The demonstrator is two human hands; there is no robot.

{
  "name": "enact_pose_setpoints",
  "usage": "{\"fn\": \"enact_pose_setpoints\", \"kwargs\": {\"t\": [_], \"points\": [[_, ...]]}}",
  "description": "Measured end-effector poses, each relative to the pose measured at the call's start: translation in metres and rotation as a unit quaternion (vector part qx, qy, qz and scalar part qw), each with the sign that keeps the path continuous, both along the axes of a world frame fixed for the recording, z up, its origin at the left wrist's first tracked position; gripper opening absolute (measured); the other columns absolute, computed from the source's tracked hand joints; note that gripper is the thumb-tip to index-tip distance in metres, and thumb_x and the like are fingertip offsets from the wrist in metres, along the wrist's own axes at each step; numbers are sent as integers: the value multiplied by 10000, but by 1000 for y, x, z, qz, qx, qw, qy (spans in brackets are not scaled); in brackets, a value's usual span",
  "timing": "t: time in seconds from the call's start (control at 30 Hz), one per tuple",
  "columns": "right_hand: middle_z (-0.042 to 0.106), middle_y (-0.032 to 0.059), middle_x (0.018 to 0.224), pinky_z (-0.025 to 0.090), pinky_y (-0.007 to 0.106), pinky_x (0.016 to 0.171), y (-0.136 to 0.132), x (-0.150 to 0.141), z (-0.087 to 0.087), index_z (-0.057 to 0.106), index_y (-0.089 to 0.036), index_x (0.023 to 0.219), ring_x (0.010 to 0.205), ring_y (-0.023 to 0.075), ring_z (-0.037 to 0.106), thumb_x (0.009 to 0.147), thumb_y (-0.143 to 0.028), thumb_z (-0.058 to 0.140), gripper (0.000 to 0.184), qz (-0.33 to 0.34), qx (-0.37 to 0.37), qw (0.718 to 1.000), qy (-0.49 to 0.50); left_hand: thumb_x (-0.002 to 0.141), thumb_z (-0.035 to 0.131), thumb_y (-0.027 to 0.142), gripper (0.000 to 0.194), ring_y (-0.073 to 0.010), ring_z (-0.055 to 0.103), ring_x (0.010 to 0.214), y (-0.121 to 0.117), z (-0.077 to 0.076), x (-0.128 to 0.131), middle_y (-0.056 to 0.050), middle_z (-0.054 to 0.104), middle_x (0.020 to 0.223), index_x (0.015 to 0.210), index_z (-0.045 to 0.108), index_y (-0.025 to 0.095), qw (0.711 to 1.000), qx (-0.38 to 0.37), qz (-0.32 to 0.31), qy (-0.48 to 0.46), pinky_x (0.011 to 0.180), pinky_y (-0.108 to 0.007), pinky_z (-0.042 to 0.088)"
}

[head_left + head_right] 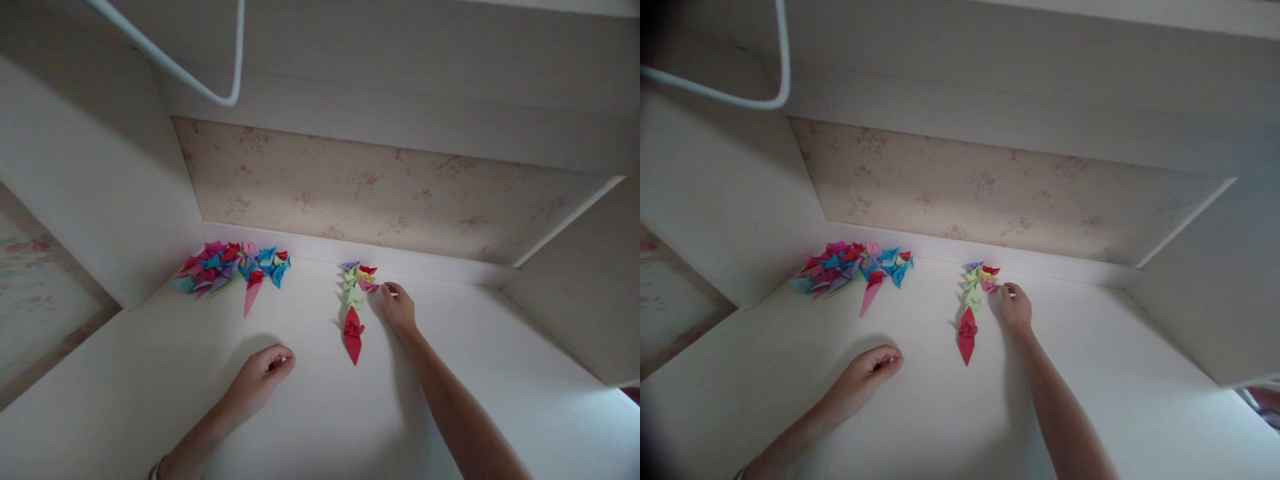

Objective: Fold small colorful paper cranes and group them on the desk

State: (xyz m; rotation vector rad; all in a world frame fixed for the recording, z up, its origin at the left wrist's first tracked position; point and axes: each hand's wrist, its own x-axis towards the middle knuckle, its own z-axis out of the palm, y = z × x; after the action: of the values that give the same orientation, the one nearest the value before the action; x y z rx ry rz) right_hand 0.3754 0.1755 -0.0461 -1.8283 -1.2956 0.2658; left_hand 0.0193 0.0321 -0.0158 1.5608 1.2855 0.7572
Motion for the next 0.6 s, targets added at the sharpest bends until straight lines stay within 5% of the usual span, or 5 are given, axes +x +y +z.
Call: {"fn": "enact_pose_setpoints", "kwargs": {"t": [0.17, 0.3, 0.47, 0.6], "points": [[702, 108, 946, 458, 328, 713, -7, -2, 9, 679, -163, 1035, 800, 233, 628, 831, -525, 412, 494, -4, 20, 1000, -6, 832, 515, 445, 304, -153, 462, 665, 0, 3, 1, 4, 524, 675, 787, 643, 174, 1000, 9, 1, -16, 609, -234, 337], [710, 114, 906, 465, 312, 657, 2, -9, 34, 676, -133, 1070, 756, 224, 634, 848, -520, 382, 534, 35, 18, 999, -35, 831, 518, 431, 296, -144, 451, 641, -1, 3, 1, 13, 506, 654, 786, 641, 165, 1000, 7, 0, -26, 591, -236, 321], [727, 29, 848, 462, 273, 662, 31, -38, 62, 724, -230, 955, 729, 186, 640, 828, -452, 489, 347, 147, -33, 982, -110, 830, 520, 417, 288, -144, 461, 647, -2, 1, 1, 9, 522, 664, 798, 647, 160, 999, 12, -4, -41, 593, -238, 325], [730, 8, 814, 454, 278, 727, 52, -64, 64, 740, -278, 835, 775, 195, 651, 805, -342, 552, 201, 199, -85, 958, -188, 831, 522, 398, 278, -135, 455, 632, -2, 0, 0, 14, 518, 654, 800, 652, 154, 999, 15, 0, -45, 589, -238, 323]]}}
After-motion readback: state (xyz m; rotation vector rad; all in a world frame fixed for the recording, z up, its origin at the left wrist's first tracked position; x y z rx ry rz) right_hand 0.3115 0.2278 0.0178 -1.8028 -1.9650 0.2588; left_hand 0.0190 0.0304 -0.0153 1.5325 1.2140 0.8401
